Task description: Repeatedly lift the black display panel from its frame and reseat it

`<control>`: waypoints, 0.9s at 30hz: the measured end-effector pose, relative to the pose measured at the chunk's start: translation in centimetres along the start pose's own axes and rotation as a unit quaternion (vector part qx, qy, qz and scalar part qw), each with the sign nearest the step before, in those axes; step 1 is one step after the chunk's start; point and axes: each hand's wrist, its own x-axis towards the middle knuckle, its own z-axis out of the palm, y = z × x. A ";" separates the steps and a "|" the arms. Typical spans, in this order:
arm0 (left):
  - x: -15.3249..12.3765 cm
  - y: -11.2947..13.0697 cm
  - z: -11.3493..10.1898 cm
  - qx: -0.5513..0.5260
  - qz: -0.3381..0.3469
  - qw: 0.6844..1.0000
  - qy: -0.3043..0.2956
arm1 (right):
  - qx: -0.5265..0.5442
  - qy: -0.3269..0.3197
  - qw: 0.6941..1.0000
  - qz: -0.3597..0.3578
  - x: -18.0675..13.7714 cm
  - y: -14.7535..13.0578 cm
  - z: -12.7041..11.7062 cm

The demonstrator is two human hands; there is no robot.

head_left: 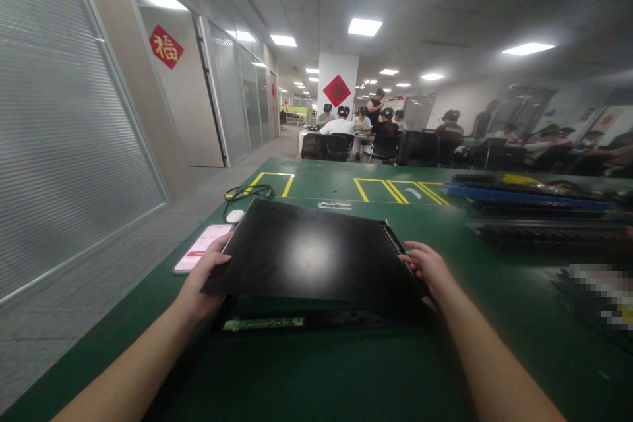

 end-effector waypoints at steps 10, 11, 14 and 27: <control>-0.5 1.3 0.1 -0.003 -0.003 1.000 0.003 | 0.039 -0.028 0.999 0.005 -0.1 -0.3 0.0; -0.5 1.5 0.0 -0.013 0.001 1.000 0.009 | 0.047 -0.041 0.998 0.009 -0.2 -0.4 0.0; -0.2 1.9 -0.4 -0.038 0.009 0.999 0.021 | 0.061 -0.072 0.995 0.016 -0.5 -0.6 0.2; 0.2 -0.4 -0.4 0.016 0.003 1.000 -0.022 | 0.053 -0.035 0.997 0.032 0.4 0.2 -0.7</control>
